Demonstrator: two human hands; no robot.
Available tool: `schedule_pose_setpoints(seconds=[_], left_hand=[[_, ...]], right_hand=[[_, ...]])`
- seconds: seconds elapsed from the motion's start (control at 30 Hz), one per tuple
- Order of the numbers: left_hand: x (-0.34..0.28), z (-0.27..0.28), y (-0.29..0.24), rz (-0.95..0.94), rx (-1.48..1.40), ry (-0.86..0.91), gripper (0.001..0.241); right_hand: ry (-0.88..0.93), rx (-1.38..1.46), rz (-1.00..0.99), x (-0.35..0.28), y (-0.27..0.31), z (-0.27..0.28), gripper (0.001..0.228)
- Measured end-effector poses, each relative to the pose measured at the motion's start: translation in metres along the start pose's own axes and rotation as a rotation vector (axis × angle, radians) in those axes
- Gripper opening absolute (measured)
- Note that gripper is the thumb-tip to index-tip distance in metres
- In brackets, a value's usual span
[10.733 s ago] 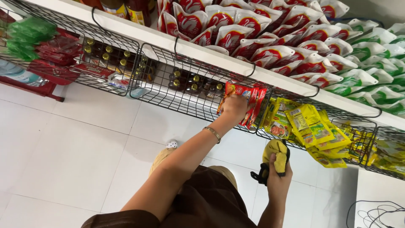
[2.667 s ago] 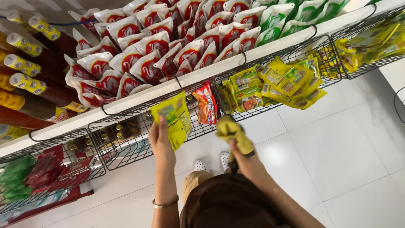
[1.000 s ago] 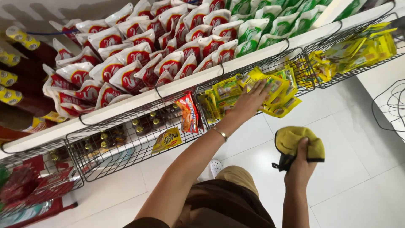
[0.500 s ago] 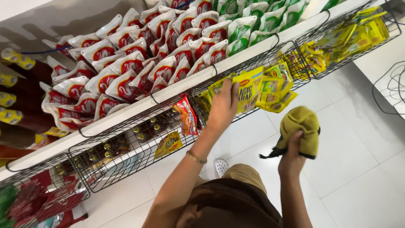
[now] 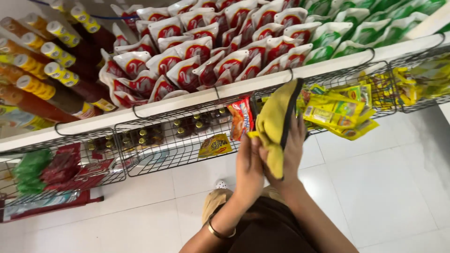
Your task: The person is wiping seasoning packets with a cloth and organizing them in wire baskets on a grocery shelf.
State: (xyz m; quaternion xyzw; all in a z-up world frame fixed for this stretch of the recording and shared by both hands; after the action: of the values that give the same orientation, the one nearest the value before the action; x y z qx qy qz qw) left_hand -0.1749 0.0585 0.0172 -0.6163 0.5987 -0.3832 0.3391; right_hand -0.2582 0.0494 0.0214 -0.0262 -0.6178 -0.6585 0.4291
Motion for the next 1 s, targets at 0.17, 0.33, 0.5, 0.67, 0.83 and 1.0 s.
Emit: schedule_pose_setpoints(seconds=[0.17,0.33,0.5,0.67,0.83,1.0], left_hand=[[0.027,0.046,-0.001,0.045,0.201,-0.151,0.041],[0.054,0.043,-0.044,0.2,-0.026,-0.548,0.071],[0.074,0.051,-0.039,0.0,-0.075,-0.472,0.024],[0.071,0.054,-0.031,-0.051,-0.053,-0.168,0.036],[0.084,0.083,0.011,-0.288,-0.153,-0.041,0.042],[0.084,0.069,-0.028,-0.043,-0.426,-0.179,0.039]], right_hand=[[0.243,0.29,-0.107,-0.032,-0.017,-0.001,0.052],[0.516,0.408,-0.127,-0.007,-0.02,0.001,0.046],[0.842,0.578,-0.427,-0.073,-0.036,0.003,0.042],[0.925,0.74,-0.261,-0.032,0.006,-0.01,0.046],[0.943,0.572,-0.212,-0.036,0.038,-0.01,0.057],[0.792,0.291,0.09,-0.045,0.067,-0.004,0.044]])
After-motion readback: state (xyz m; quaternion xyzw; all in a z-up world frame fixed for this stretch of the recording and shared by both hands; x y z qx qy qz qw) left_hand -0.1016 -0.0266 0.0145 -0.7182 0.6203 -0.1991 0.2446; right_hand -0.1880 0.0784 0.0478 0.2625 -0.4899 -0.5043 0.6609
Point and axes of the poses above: each hand's wrist, its own x-axis towards the middle knuckle, its own z-axis out of the back of the hand, y = z × x, the point moved 2 cm from there along x, towards the middle knuckle, and after that the axes turned 9 degrees about -y, right-handed, at the moved point
